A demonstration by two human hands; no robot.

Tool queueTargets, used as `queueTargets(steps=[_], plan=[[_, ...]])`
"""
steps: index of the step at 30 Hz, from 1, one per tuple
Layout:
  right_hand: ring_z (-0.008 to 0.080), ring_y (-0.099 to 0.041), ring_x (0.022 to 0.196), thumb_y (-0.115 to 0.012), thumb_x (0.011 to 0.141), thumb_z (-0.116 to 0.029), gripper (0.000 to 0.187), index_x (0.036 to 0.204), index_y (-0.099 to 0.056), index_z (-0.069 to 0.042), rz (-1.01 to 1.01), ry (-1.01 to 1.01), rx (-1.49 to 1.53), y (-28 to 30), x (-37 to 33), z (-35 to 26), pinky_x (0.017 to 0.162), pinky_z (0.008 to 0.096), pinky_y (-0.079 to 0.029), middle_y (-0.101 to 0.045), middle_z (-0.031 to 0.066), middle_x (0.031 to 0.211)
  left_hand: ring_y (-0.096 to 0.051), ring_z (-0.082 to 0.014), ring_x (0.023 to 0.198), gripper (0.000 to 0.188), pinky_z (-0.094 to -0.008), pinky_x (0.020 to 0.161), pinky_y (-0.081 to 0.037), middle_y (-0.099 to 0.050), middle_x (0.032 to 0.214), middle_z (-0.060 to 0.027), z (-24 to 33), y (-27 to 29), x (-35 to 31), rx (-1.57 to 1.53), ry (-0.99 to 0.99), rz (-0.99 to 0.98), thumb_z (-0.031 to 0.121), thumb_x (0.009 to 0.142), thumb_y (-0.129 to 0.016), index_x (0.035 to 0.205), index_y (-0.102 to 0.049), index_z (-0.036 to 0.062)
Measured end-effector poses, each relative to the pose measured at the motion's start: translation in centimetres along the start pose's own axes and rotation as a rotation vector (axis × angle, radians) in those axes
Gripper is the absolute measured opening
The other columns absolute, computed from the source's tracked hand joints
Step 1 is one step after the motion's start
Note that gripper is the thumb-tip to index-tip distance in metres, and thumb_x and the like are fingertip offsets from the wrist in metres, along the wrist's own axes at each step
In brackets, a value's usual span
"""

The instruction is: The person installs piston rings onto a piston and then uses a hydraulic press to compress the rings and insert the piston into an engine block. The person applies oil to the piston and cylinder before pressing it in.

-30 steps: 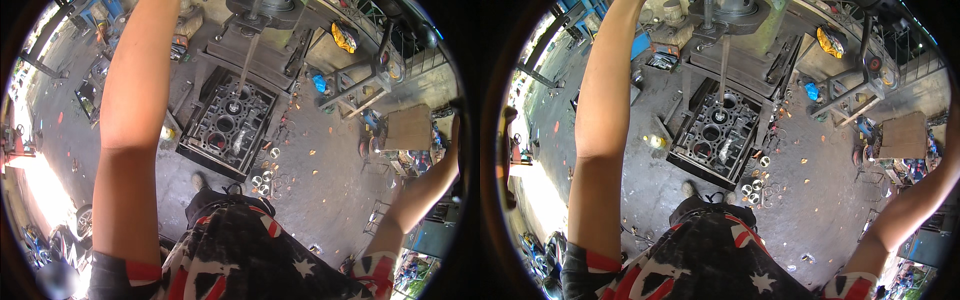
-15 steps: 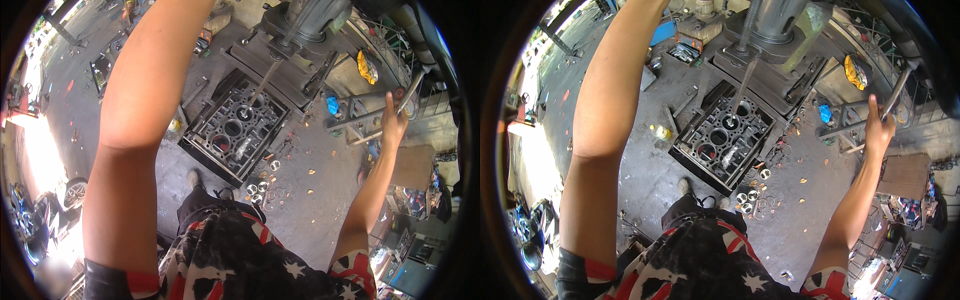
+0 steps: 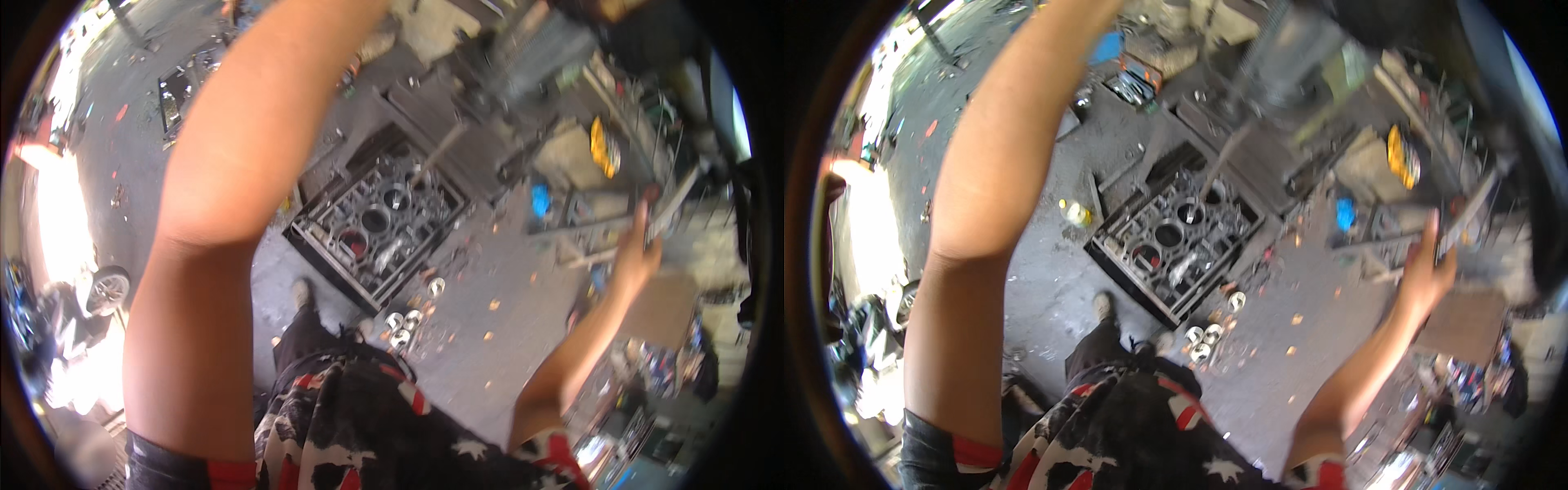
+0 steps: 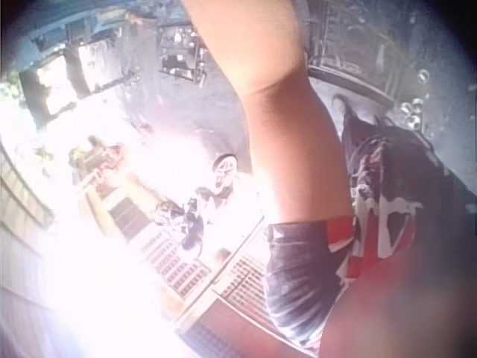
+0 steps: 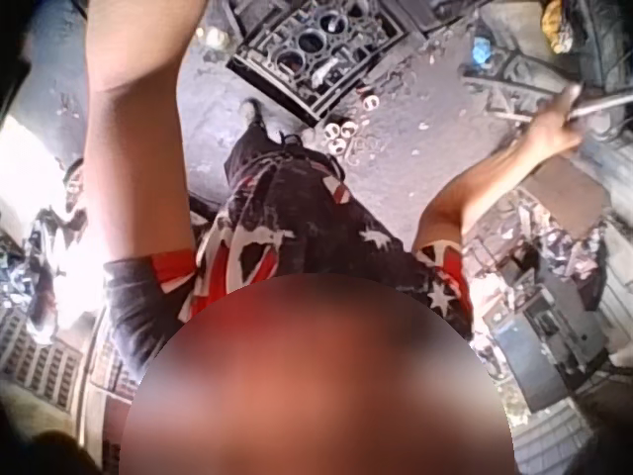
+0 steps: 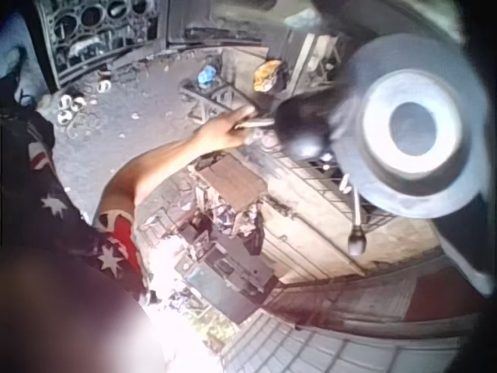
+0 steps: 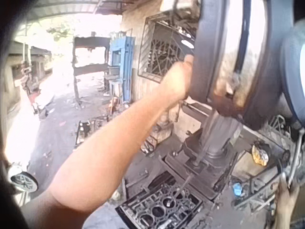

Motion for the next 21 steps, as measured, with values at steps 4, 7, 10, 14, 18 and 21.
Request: queueTargets(steps=[4, 7, 10, 14, 18, 21], plan=[[0.0081, -0.038, 0.044, -0.072, 0.097, -0.039, 0.037, 0.087, -0.067, -0.004, 0.008, -0.018, -0.145, -2.0, 2.8, -0.5, 0.045, 0.0257, -0.031, -0.043, -0.0037, 0.051, -0.063, -0.0526, 0.108, 0.062, -0.0555, 0.092, -0.049, -0.064, 0.102, -0.0400, -2.0, -2.9, 0.1, -0.724, 0.520, 0.169, 0.034, 0.109, -0.023, 0.099, -0.066, -0.0088], [0.0193, -0.054, 0.063, -0.068, 0.098, -0.042, 0.041, 0.105, -0.067, -0.002, 0.044, 0.382, -0.434, -4.9, 16.5, -0.5, 0.059, 0.0360, -0.041, -0.057, 0.0089, 0.071, -0.063, -0.0526, 0.107, 0.058, -0.0562, 0.092, -0.048, -0.065, 0.100, -0.0395, -1.6, -2.3, -0.1, -0.674, 0.388, 0.252, 0.033, 0.109, -0.022, 0.102, -0.062, -0.0090], [0.0306, -0.069, 0.081, -0.063, 0.098, -0.045, 0.052, 0.124, -0.068, 0.000, 0.032, 0.856, -0.551, -5.9, 25.7, -3.2, 0.073, 0.0463, -0.050, -0.072, 0.0215, 0.091, -0.063, -0.0525, 0.107, 0.057, -0.0561, 0.092, -0.049, -0.065, 0.100, -0.0383, -1.1, -1.7, -0.5, -0.671, 0.371, 0.205, 0.032, 0.109, -0.021, 0.102, -0.060, -0.0088], [0.0199, -0.055, 0.066, -0.065, 0.099, -0.042, 0.044, 0.115, -0.064, 0.000, 0.019, 0.389, -0.371, -4.6, 15.8, -1.9, 0.060, 0.0380, -0.042, -0.061, 0.0079, 0.077, -0.062, -0.0523, 0.108, 0.061, -0.0555, 0.094, -0.048, -0.066, 0.104, -0.0377, -0.7, -1.0, -0.2, -0.533, 0.324, 0.244, 0.035, 0.109, -0.019, 0.103, -0.063, -0.0080], [0.0047, -0.039, 0.047, -0.075, 0.095, -0.041, 0.036, 0.089, -0.067, -0.006, 0.136, 0.053, 0.092, -0.6, -0.5, 1.3, 0.042, 0.0248, -0.026, -0.050, -0.0043, 0.060, -0.060, -0.0507, 0.115, 0.070, -0.0532, 0.102, -0.044, -0.065, 0.110, -0.0389, -1.3, -2.1, -0.3, -0.798, 0.447, 0.128, 0.041, 0.108, -0.018, 0.106, -0.068, -0.0091], [0.0072, -0.041, 0.046, -0.075, 0.094, -0.041, 0.037, 0.088, -0.068, -0.005, 0.121, 0.015, -0.134, -1.9, 5.3, 3.1, 0.043, 0.0259, -0.029, -0.047, -0.0027, 0.055, -0.060, -0.0500, 0.117, 0.070, -0.0525, 0.101, -0.044, -0.066, 0.107, -0.0385, -1.6, -2.2, -0.4, -0.840, 0.431, 0.154, 0.041, 0.109, -0.019, 0.106, -0.067, -0.0099]])
Point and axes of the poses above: each hand's wrist, its own x-axis towards the middle knuckle, its own y-axis out of the back of the hand, z = x × y, the point moved 4 cm from there along x, towards the middle knuckle
